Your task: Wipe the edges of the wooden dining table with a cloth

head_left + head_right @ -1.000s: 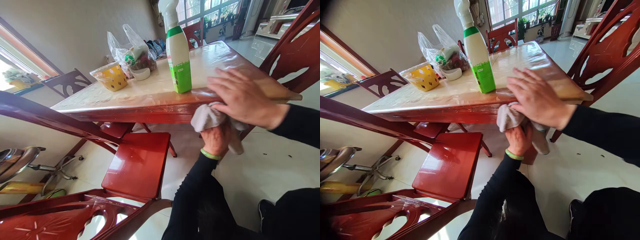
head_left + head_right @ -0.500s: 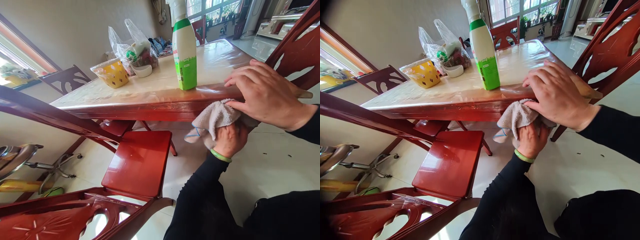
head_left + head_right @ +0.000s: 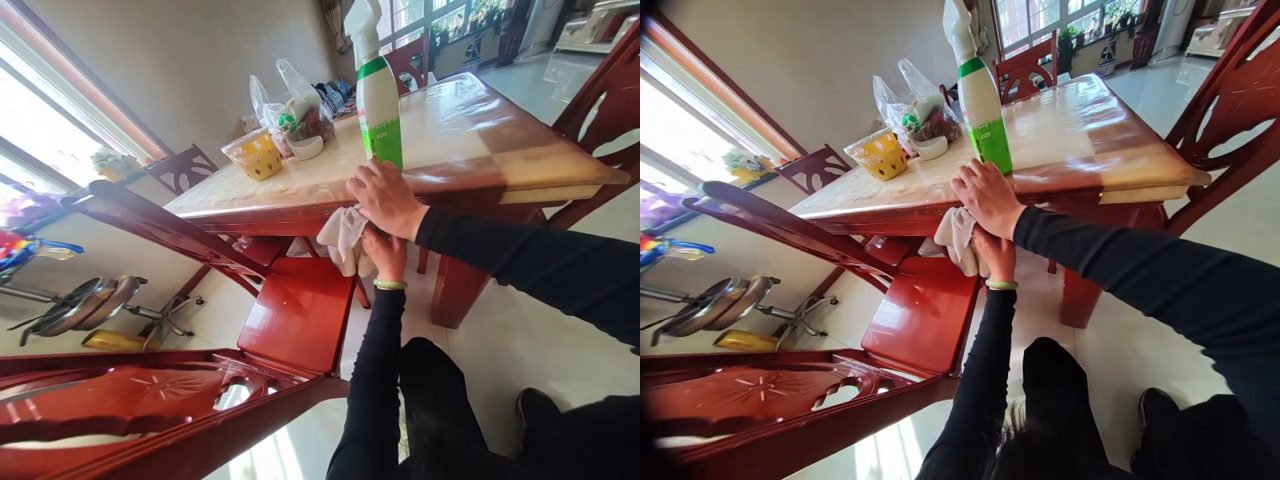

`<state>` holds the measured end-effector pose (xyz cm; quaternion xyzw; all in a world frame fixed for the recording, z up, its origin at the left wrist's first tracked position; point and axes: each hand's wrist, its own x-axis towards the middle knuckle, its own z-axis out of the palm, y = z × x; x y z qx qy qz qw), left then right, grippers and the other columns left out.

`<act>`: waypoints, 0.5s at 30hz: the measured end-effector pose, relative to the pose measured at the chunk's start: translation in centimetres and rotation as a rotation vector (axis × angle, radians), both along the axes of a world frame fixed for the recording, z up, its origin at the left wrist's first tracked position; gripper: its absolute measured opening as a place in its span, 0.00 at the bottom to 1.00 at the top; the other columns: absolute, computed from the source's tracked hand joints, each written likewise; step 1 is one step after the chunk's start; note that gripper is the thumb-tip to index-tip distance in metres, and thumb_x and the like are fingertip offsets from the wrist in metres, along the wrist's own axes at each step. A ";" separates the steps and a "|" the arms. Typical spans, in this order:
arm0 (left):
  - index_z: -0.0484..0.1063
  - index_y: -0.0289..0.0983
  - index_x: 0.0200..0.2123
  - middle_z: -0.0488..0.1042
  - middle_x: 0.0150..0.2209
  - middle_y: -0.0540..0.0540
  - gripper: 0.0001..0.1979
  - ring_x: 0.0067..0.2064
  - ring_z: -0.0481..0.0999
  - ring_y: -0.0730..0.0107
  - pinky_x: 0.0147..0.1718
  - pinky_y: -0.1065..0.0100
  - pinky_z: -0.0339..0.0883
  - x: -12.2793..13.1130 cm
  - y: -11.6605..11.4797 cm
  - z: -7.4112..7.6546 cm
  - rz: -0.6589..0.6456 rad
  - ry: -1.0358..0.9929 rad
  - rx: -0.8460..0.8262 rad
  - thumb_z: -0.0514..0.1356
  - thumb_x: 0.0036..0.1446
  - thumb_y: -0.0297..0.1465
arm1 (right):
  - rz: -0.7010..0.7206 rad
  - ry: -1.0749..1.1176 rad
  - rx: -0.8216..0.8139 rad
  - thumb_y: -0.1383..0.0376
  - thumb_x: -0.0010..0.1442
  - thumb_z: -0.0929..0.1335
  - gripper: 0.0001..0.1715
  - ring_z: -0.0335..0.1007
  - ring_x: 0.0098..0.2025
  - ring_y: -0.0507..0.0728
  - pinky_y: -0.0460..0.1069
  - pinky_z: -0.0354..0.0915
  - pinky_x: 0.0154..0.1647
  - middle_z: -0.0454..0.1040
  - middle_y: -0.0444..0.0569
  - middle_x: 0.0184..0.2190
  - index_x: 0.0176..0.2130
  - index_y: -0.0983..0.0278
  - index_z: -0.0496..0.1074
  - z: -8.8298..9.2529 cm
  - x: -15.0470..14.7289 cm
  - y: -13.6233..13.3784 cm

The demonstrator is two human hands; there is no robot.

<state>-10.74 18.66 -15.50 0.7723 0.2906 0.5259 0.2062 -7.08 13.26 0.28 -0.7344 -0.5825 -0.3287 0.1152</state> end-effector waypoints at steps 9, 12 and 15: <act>0.78 0.42 0.77 0.82 0.74 0.29 0.37 0.84 0.71 0.33 0.82 0.40 0.70 0.6 -5.2 -1.8 -0.192 0.040 0.139 0.75 0.69 0.42 | 0.192 0.067 0.211 0.58 0.78 0.71 0.13 0.75 0.70 0.78 0.73 0.72 0.74 0.85 0.59 0.62 0.58 0.56 0.82 -2.8 5.7 -6.4; 0.74 0.31 0.79 0.81 0.74 0.24 0.39 0.82 0.74 0.31 0.80 0.39 0.72 -0.7 -1.1 -1.0 -0.090 0.032 0.085 0.70 0.72 0.44 | 0.156 0.062 0.161 0.61 0.78 0.71 0.11 0.77 0.67 0.76 0.70 0.74 0.70 0.85 0.59 0.60 0.55 0.60 0.82 -2.4 3.5 -1.8; 0.76 0.31 0.74 0.84 0.70 0.24 0.32 0.74 0.82 0.33 0.73 0.43 0.77 -0.9 1.5 -0.3 -0.025 0.020 -0.028 0.65 0.75 0.44 | 0.072 -0.023 0.052 0.67 0.80 0.66 0.15 0.77 0.66 0.74 0.66 0.75 0.65 0.84 0.62 0.60 0.55 0.64 0.82 -1.3 1.1 1.4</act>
